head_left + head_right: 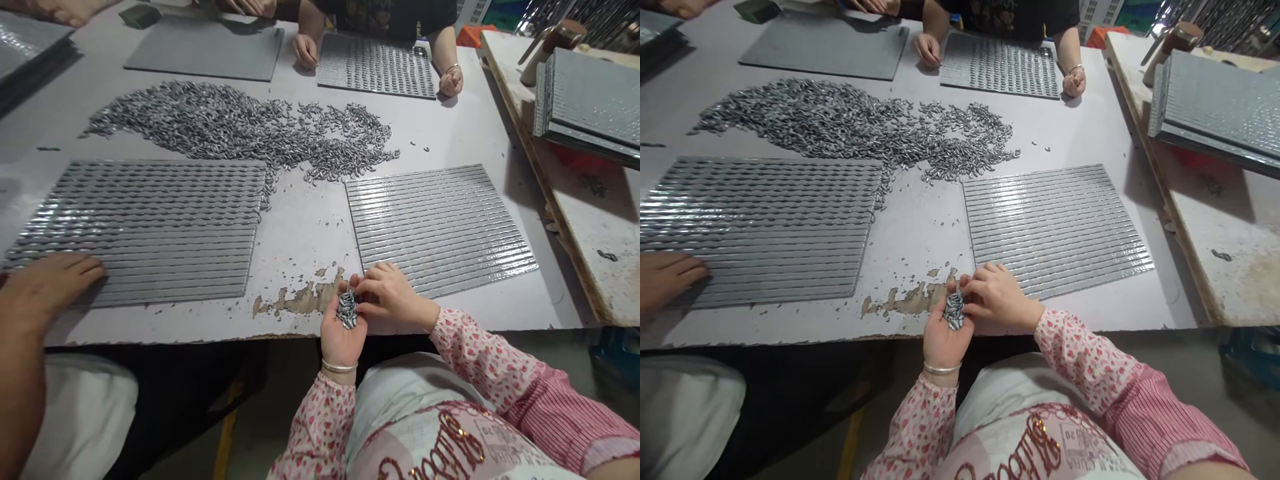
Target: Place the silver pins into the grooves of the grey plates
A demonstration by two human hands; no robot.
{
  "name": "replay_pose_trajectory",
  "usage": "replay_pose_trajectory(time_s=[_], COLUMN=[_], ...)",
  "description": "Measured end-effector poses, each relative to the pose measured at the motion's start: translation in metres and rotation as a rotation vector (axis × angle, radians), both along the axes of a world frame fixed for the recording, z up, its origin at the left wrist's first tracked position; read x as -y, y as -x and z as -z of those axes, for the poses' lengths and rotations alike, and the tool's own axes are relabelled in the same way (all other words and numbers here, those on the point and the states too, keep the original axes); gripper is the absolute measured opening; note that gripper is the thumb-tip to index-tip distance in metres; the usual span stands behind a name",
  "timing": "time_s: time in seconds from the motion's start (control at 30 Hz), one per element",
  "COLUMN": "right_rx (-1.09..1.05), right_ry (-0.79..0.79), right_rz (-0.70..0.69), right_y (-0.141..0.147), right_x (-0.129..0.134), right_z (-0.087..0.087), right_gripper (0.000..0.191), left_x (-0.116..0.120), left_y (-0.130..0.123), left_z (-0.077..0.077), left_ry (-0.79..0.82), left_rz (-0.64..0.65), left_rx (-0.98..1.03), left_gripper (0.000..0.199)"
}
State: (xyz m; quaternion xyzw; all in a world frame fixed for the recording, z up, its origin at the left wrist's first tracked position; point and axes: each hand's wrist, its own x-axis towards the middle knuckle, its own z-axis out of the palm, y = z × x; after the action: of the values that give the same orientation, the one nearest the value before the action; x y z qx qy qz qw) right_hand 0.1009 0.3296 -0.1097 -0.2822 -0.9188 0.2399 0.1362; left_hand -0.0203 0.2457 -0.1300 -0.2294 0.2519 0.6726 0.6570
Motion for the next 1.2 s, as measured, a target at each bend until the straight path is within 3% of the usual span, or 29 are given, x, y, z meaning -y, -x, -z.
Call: replay_pose_trajectory(time_s=[0.2,0.33,0.43,0.57,0.67,0.73,0.87,0.97,1.1,1.2], right_rx=[0.044,-0.022,-0.243,-0.561,-0.607,-0.500,-0.213,-0.140,-0.147,-0.126], right_ry=[-0.137,-0.104,0.130,0.639,0.823,0.757,0.417,0.208,0.110,0.127], right_rz=[-0.038,-0.021,0.121,0.373,0.399,0.369,0.253,0.203,0.213,0.146], right_y=[0.007,0.007,0.006,-0.002,-0.012,-0.017,-0.018,-0.014,-0.013,-0.018], right_x=[0.006,0.008,0.005,-0.011,-0.028,-0.036,-0.041,-0.038,-0.036,-0.039], right_z=[0.006,0.005,0.006,0.010,0.010,0.009,0.011,0.015,0.018,0.014], right_gripper=[0.019,0.021,0.020,0.021,0.021,0.018,0.010,0.010,0.012,0.011], left_x=[0.001,0.000,0.000,0.001,-0.001,-0.005,-0.010,-0.011,-0.010,-0.009], left_y=[0.000,-0.001,-0.001,0.004,0.007,0.008,0.003,0.002,0.004,0.007], left_z=[0.001,0.003,0.002,-0.003,-0.007,-0.008,-0.006,-0.005,-0.004,-0.005], left_ry=[0.032,0.046,0.057,-0.012,-0.124,-0.127,0.047,0.094,0.087,0.095], left_rz=[-0.001,0.005,0.002,0.003,0.030,0.047,0.061,0.074,0.069,0.051], left_rx=[0.010,0.012,0.004,0.016,0.036,0.007,-0.097,-0.122,-0.096,-0.080], left_gripper=[0.035,0.035,0.035,0.032,0.027,0.026,0.023,0.022,0.023,0.024])
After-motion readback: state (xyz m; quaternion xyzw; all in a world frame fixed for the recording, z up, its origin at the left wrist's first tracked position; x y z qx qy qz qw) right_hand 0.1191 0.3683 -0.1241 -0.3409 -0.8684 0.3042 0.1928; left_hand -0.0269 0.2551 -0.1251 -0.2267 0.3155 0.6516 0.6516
